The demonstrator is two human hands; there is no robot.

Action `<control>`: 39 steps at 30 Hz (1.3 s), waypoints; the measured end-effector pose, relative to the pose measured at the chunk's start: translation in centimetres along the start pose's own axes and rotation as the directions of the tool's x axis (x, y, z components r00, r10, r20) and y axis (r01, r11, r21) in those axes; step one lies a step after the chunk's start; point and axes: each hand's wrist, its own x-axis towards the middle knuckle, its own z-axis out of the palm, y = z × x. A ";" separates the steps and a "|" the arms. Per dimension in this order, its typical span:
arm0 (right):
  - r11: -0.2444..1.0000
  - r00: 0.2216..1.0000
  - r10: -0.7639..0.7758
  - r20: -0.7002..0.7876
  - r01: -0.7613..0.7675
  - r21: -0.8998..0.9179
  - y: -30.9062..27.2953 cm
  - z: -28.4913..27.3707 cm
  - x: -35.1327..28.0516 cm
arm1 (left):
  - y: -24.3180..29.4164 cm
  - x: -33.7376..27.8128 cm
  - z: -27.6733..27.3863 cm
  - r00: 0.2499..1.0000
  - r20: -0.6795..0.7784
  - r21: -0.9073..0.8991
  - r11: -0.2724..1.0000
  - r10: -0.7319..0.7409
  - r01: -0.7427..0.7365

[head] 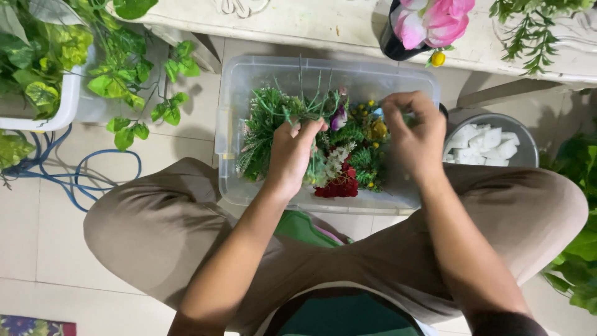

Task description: Arranging artificial flowers and greenery into a composition inside a plastic container.

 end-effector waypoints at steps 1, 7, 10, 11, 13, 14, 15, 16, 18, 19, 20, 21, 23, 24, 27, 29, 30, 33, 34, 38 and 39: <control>1.000 1.000 -0.002 0.001 0.002 0.002 -0.5 0.3 -0.2 | -0.2 0.3 0.2 1.000 -0.002 0.000 1.000 0.002 -0.002; 0.972 0.996 0.074 0.055 -0.085 0.217 -1.3 1.1 -1.3 | -0.6 0.4 0.5 0.999 0.046 0.070 0.997 0.030 -0.033; 0.973 0.996 0.071 0.058 -0.082 0.214 -1.5 0.6 -1.3 | -0.4 0.3 0.5 0.992 0.051 0.092 0.990 -0.115 0.110; 0.972 0.996 0.070 0.064 -0.082 0.220 -1.5 0.5 -1.3 | -1.1 0.8 0.3 0.991 0.039 0.106 0.987 -0.126 0.122; 0.971 0.995 0.070 0.066 -0.083 0.224 -1.5 0.4 -1.2 | -1.6 1.3 0.1 0.990 0.030 0.122 0.984 -0.138 0.133; 0.968 0.996 0.055 0.073 -0.071 0.240 -1.4 0.4 -1.3 | -1.4 1.2 0.2 0.998 0.047 0.085 0.995 -0.053 0.049; 0.965 0.996 0.040 0.080 -0.059 0.257 -1.3 0.4 -1.3 | -1.2 1.1 0.3 0.998 0.059 0.047 0.998 0.033 -0.036; 0.965 0.996 0.040 0.081 -0.060 0.257 -1.7 0.3 -1.4 | 0.1 0.2 0.9 0.998 0.059 0.047 0.998 0.032 -0.035; 0.962 0.996 0.053 0.079 -0.072 0.264 -2.4 0.2 -1.6 | 2.8 -1.6 2.1 0.990 0.128 0.040 0.997 0.056 -0.061; 0.962 0.995 0.053 0.079 -0.072 0.264 -2.7 0.3 -1.5 | 2.6 -1.4 2.0 0.990 0.128 0.040 0.997 0.055 -0.061; 0.950 0.996 0.058 0.073 -0.077 0.301 -2.9 0.4 -1.5 | 2.4 -1.3 1.8 0.986 0.131 0.034 0.993 0.106 -0.112; 0.938 0.996 0.063 0.067 -0.082 0.338 -3.2 0.5 -1.4 | 2.2 -1.2 1.6 0.978 0.134 0.028 0.986 0.157 -0.162; 0.929 0.995 0.074 0.066 -0.092 0.358 -3.0 0.5 -1.4 | 3.3 -1.9 1.7 0.977 0.135 0.053 0.983 0.167 -0.176; 0.919 0.994 0.085 0.068 -0.104 0.380 -3.0 0.5 -1.5 | 3.8 -2.2 1.7 0.975 0.133 0.078 0.979 0.177 -0.188; 0.885 0.992 0.078 0.098 -0.114 0.451 -2.4 0.4 -1.5 | 2.6 -1.6 1.4 0.979 0.129 0.166 0.970 0.158 -0.179; 0.873 0.991 0.075 0.112 -0.119 0.473 -2.1 0.4 -1.4 | 2.9 -1.8 1.5 0.977 0.131 0.179 0.965 0.171 -0.193; 0.860 0.990 0.074 0.124 -0.126 0.495 -2.0 0.5 -1.5 | 3.0 -2.0 1.5 0.974 0.135 0.192 0.960 0.182 -0.206; 0.834 0.981 0.083 0.175 -0.164 0.527 -2.9 0.5 -1.4 | 2.9 -1.7 2.0 0.963 0.135 0.209 0.943 0.234 -0.259; 0.834 0.981 0.082 0.175 -0.164 0.527 -2.9 0.4 -1.4 | 2.8 -1.7 1.9 0.963 0.136 0.209 0.943 0.234 -0.259; 0.791 0.965 0.031 0.260 -0.183 0.583 -2.4 0.2 -1.2 | 3.4 -2.2 2.0 0.954 0.171 0.165 0.948 0.246 -0.274; 0.784 0.963 0.006 0.270 -0.172 0.596 -2.2 0.2 -1.2 | 3.8 -2.5 2.1 0.953 0.183 0.151 0.951 0.241 -0.270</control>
